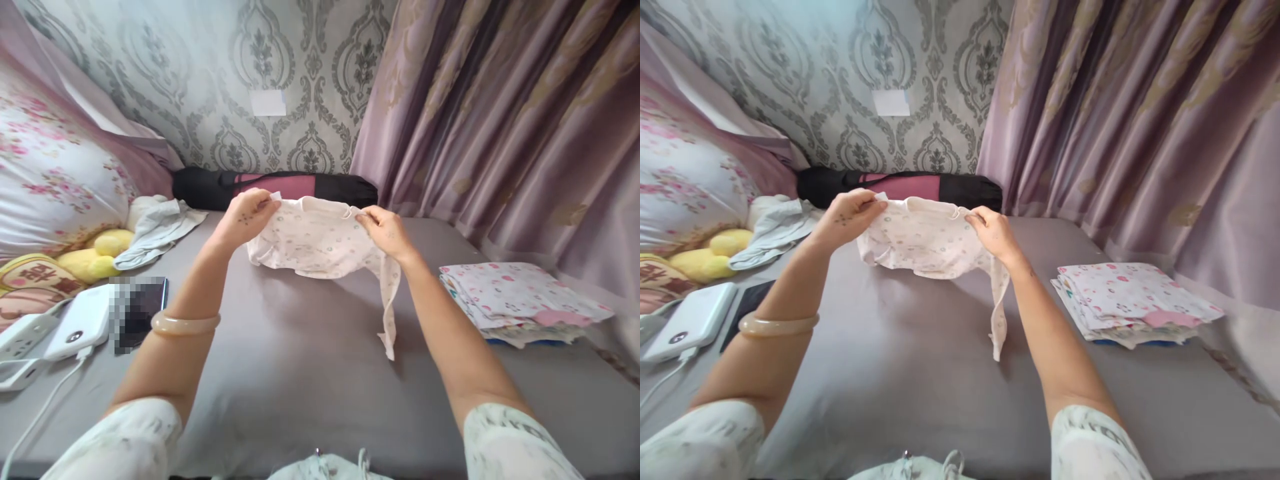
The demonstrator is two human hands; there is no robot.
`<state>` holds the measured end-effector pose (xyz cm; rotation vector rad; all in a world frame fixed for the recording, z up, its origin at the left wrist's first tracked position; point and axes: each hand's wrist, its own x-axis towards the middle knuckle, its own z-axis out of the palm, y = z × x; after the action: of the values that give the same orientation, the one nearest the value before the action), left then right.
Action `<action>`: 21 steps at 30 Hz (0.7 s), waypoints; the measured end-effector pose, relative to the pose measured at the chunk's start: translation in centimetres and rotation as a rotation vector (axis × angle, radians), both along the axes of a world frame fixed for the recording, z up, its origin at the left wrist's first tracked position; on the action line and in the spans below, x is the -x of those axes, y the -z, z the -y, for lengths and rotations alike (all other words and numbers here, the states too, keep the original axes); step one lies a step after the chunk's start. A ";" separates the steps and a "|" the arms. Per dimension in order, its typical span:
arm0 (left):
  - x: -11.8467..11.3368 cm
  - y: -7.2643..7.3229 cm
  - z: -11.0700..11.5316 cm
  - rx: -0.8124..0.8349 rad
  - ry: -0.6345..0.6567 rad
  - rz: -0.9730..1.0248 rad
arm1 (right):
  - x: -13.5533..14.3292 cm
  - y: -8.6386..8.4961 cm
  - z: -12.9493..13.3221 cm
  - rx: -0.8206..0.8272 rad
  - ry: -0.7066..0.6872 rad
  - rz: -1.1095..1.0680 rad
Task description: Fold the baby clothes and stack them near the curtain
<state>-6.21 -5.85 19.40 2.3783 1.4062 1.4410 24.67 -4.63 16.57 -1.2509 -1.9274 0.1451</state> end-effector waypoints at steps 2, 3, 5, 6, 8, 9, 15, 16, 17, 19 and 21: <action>0.3 -1.1 0.4 -0.169 -0.114 -0.071 | 0.4 -2.3 1.0 -0.116 0.076 0.139; 0.4 -1.5 0.6 -0.248 -0.162 -0.097 | 0.6 -3.3 1.5 -0.173 0.106 0.204; 0.6 -2.2 1.2 -0.380 -0.216 -0.130 | 1.0 -5.2 2.5 -0.277 0.146 0.308; 0.7 -2.6 1.5 -0.423 -0.228 -0.142 | 1.1 -6.0 2.8 -0.322 0.163 0.340; 0.9 -3.3 1.8 -0.470 -0.238 -0.149 | 1.3 -7.1 3.2 -0.387 0.196 0.364; 1.1 -3.7 1.9 -0.480 -0.247 -0.140 | 1.4 -7.5 3.2 -0.403 0.205 0.363; 1.8 -5.4 0.9 -0.227 -0.090 -0.126 | 1.1 -8.3 2.2 -0.308 0.057 0.445; 1.8 -5.3 0.6 -0.202 -0.075 -0.072 | 1.0 -8.3 2.0 -0.314 0.070 0.420; 1.7 -5.3 0.4 -0.194 -0.068 -0.014 | 0.9 -8.2 1.7 -0.318 0.085 0.396; 1.4 -5.0 -0.1 -0.174 -0.029 0.033 | 0.7 -8.1 1.2 -0.297 0.079 0.389; 1.0 -4.7 -0.6 -0.133 0.017 0.048 | 0.6 -8.0 0.9 -0.276 0.064 0.395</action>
<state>-7.24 -5.22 24.10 2.4070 1.3163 1.6247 24.10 -5.48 24.57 -1.2151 -2.1442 -0.4180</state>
